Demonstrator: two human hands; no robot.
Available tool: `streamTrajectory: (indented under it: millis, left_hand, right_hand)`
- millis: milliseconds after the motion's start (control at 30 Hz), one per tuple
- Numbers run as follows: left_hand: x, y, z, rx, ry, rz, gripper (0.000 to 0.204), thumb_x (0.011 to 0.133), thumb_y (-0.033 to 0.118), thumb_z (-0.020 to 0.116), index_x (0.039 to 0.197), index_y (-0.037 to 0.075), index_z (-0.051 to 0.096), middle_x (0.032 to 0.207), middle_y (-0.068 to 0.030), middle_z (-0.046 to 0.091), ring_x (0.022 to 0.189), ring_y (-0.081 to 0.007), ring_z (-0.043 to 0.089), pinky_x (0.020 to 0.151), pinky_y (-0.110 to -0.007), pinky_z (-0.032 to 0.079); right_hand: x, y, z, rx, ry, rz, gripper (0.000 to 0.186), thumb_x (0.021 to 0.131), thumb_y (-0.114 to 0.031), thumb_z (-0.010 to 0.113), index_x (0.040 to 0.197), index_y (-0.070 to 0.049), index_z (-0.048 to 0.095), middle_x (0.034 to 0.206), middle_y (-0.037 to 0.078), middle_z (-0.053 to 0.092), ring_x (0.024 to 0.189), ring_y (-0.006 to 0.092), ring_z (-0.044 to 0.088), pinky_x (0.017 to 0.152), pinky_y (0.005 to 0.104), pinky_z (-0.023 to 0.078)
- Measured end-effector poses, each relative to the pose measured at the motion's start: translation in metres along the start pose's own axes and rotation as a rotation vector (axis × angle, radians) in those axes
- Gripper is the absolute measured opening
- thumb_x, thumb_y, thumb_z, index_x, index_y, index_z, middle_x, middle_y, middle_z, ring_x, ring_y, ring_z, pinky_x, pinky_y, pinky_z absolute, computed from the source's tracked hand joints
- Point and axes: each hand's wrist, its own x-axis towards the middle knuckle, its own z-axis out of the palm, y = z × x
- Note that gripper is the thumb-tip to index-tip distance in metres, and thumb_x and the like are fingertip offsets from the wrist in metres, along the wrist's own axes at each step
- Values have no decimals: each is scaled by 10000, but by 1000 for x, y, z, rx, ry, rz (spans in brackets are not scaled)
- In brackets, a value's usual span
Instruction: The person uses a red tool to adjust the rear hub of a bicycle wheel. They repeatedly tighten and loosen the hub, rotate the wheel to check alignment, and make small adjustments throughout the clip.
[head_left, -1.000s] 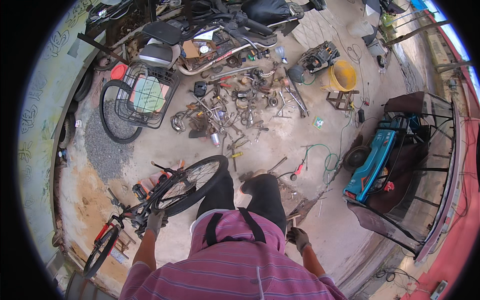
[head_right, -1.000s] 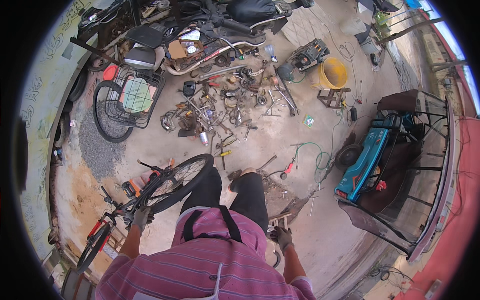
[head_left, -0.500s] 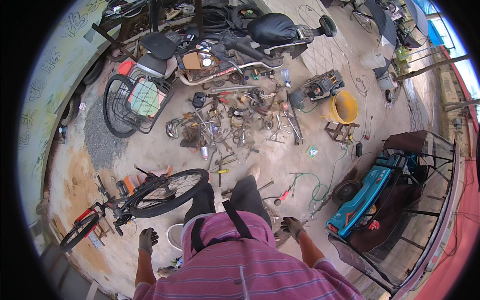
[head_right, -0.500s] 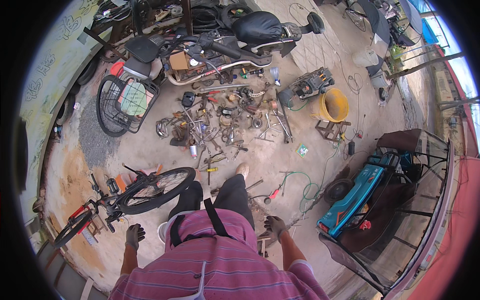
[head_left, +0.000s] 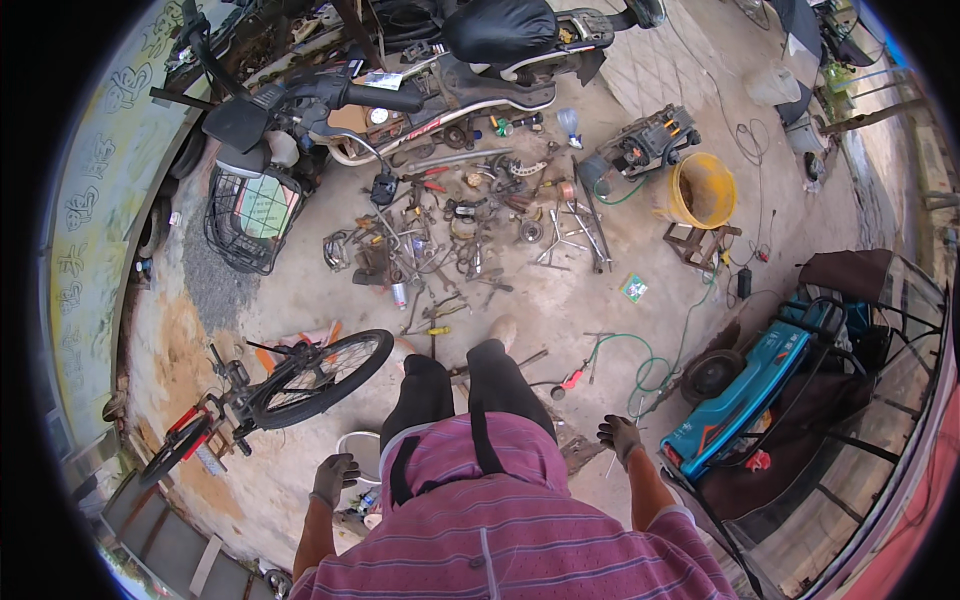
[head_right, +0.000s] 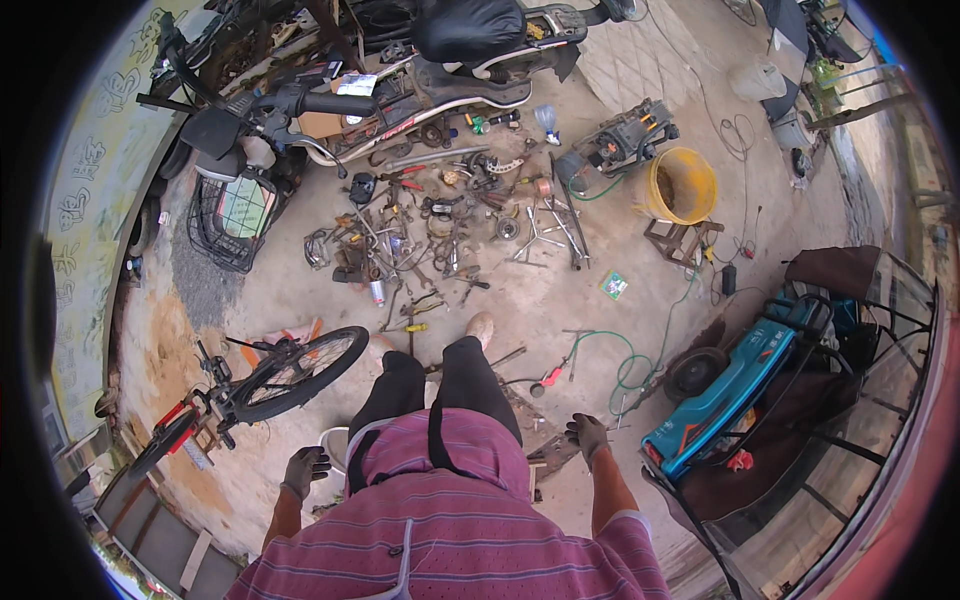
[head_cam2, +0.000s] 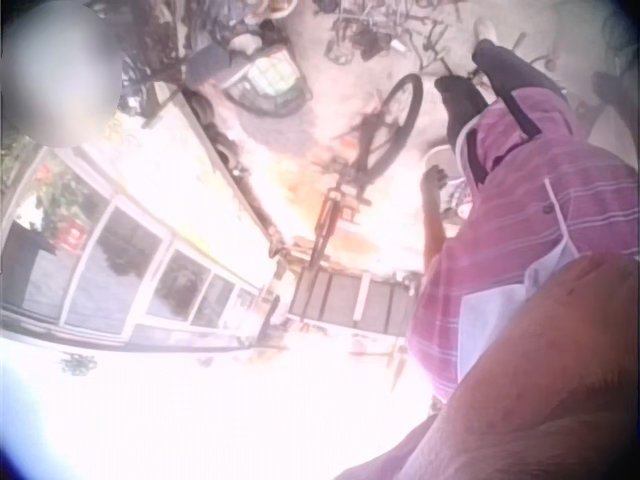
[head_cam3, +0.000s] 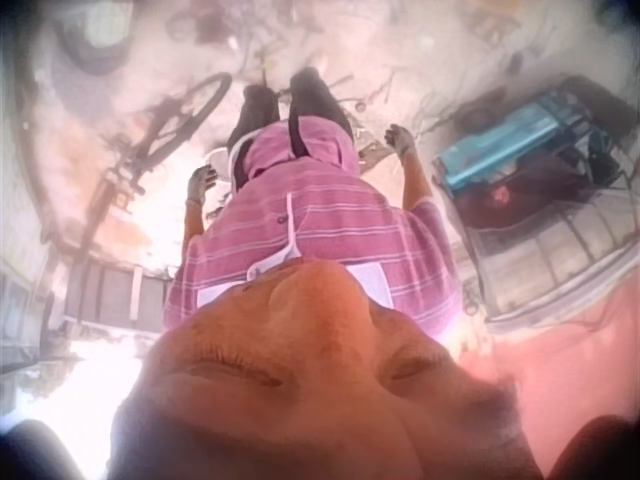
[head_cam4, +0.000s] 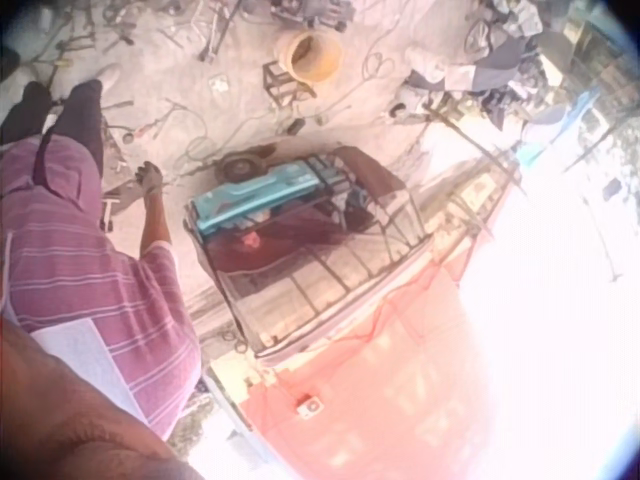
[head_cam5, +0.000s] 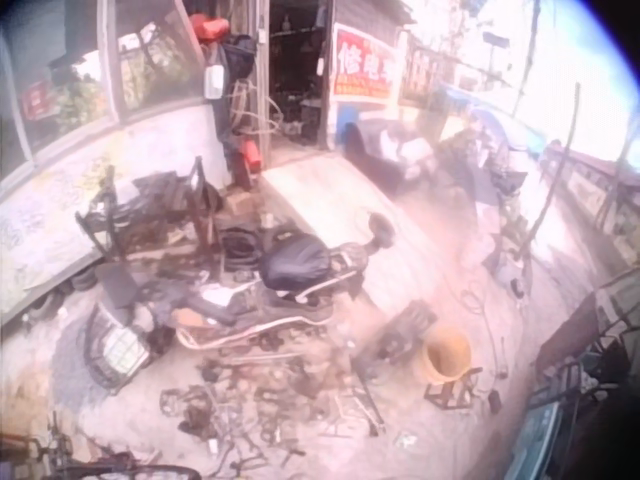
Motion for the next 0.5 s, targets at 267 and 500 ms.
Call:
streamTrajectory:
  millis: [267, 500]
  left_hand:
    - [28, 28, 6, -53, 27, 125, 338, 1035, 318, 627, 1244, 53, 640, 1021, -96, 743, 827, -191, 734, 691, -318, 577]
    - [36, 0, 7, -54, 3, 59, 286, 1065, 288, 561, 1244, 79, 639, 1024, -73, 739, 843, -196, 738, 710, -346, 593]
  right_hand:
    - [-10, 2, 4, -39, -22, 25, 368, 1013, -315, 600, 1277, -60, 625, 1038, 106, 737, 829, 231, 714, 712, 370, 560]
    - [-14, -16, 6, -79, -29, -12, 354, 1017, -307, 589, 1268, -60, 628, 1020, 103, 734, 819, 220, 713, 680, 360, 546]
